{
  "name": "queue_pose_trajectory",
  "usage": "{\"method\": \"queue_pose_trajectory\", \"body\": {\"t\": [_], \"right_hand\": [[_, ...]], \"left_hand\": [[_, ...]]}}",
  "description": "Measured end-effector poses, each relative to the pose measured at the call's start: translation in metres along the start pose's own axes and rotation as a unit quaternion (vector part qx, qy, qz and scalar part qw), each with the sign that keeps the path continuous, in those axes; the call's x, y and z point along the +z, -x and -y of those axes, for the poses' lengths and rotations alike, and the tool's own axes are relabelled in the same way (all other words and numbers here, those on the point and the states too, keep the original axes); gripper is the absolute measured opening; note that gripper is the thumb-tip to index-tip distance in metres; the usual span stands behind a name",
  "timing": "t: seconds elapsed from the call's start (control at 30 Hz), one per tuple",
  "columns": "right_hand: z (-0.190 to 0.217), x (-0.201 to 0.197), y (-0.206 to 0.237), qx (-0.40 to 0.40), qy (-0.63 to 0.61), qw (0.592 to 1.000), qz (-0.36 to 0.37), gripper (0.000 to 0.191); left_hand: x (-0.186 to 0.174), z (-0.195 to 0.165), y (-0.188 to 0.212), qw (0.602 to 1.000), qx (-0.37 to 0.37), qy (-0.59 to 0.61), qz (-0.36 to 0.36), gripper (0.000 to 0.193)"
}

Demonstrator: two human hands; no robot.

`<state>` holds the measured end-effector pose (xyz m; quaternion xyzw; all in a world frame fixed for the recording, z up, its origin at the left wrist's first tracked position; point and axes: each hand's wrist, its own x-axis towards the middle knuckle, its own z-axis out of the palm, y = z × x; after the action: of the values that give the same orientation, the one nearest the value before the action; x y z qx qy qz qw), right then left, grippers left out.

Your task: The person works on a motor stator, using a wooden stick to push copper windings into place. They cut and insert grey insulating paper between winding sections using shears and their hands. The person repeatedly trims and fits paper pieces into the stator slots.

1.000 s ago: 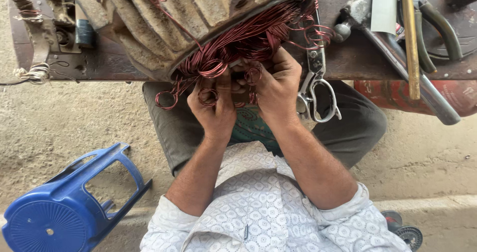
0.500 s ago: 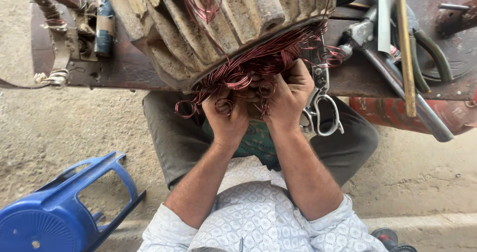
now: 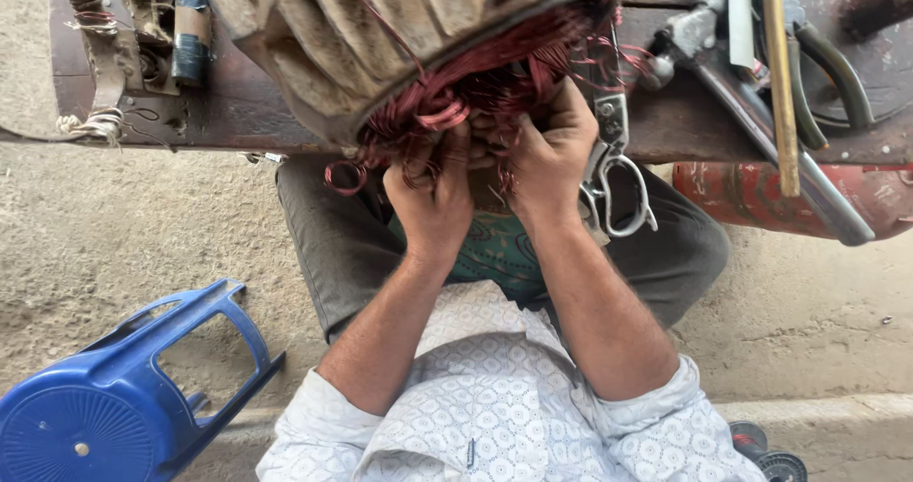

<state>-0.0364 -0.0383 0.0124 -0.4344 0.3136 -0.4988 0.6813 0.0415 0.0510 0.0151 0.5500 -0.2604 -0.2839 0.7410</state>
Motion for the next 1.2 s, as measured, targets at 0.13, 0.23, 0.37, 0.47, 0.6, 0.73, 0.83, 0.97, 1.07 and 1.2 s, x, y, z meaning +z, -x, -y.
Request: {"method": "queue_pose_trajectory", "body": {"t": [0.13,0.23,0.37,0.47,0.6,0.73,0.83,0.97,1.07,1.2], "right_hand": [[0.014,0.001,-0.001,0.043,-0.007,0.997,0.058,0.016],[0.019,0.009,0.005,0.073,-0.003,0.994,0.079,0.022],[0.022,0.015,0.007,0.14,-0.056,0.985,0.085,0.017],[0.022,0.016,0.005,0.149,-0.023,0.986,0.064,0.017],[0.018,0.017,0.006,0.151,-0.012,0.987,0.045,0.015],[0.015,0.017,0.005,0.128,0.019,0.99,0.051,0.015],[0.018,0.014,0.003,0.123,0.018,0.99,0.066,0.016],[0.029,0.003,-0.001,0.139,-0.018,0.978,0.156,0.016],[0.028,0.002,0.002,0.14,-0.033,0.981,0.13,0.019],[0.019,0.007,0.006,0.124,-0.053,0.986,0.101,0.015]], "left_hand": [[0.001,-0.016,0.022,0.996,-0.002,0.063,0.062,0.029],[-0.004,-0.022,0.034,0.976,-0.107,0.185,0.039,0.045],[-0.007,-0.02,0.036,0.934,-0.142,0.311,0.105,0.08],[-0.008,-0.018,0.031,0.933,-0.131,0.307,0.135,0.1],[-0.007,-0.012,0.028,0.946,-0.129,0.259,0.143,0.116],[-0.003,-0.001,0.028,0.958,-0.111,0.228,0.13,0.116],[-0.007,0.0,0.027,0.966,-0.101,0.192,0.138,0.104],[-0.01,-0.006,0.029,0.979,-0.094,0.114,0.139,0.072],[-0.004,-0.005,0.041,0.992,-0.059,0.09,0.072,0.059],[-0.001,0.002,0.039,0.996,-0.012,0.087,0.026,0.03]]}}
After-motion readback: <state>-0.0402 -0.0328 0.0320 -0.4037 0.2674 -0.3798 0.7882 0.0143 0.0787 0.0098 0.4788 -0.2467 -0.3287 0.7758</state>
